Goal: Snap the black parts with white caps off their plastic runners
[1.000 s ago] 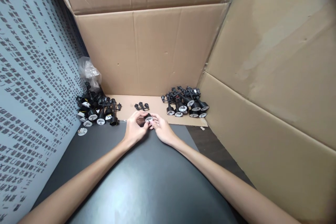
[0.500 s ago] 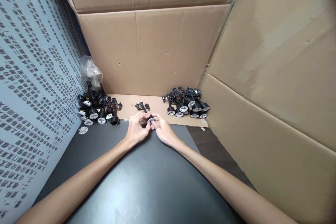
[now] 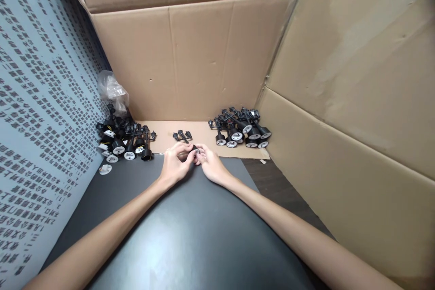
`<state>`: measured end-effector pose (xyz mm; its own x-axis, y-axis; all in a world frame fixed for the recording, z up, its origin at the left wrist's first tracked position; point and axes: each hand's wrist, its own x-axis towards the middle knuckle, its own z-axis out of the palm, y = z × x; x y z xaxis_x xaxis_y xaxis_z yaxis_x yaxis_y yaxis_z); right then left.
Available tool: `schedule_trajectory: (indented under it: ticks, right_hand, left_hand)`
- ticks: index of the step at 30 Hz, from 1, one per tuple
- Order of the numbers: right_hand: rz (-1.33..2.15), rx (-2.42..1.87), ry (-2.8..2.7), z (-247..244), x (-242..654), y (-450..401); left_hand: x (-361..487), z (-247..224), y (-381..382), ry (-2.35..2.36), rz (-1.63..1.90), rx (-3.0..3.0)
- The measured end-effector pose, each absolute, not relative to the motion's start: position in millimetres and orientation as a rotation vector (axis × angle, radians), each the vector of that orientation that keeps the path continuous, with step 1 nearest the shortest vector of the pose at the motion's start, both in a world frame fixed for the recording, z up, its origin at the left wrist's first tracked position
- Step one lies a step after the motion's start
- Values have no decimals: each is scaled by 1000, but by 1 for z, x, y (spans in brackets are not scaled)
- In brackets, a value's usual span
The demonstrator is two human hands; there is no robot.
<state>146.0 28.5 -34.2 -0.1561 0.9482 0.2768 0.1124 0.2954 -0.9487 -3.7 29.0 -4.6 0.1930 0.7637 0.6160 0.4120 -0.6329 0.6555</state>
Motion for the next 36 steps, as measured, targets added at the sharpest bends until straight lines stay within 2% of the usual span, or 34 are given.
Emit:
schedule_trajectory:
  ticks: [8,19,28,36]
  right_hand:
    - [1089,-995,-1526,-32,148,29]
    - [1158,-921,-1425,-33,147,30]
    - [1247,-860,-1336,-24,147,23]
    - [1155,-897,-1317,-15,146,16]
  left_hand:
    - [-8,-8,33,1134,1389,2160]
    - [-10,1,31,983,1464,2489]
    - [-8,3,28,972,1577,2335]
    - [-5,1,24,963,1579,2252]
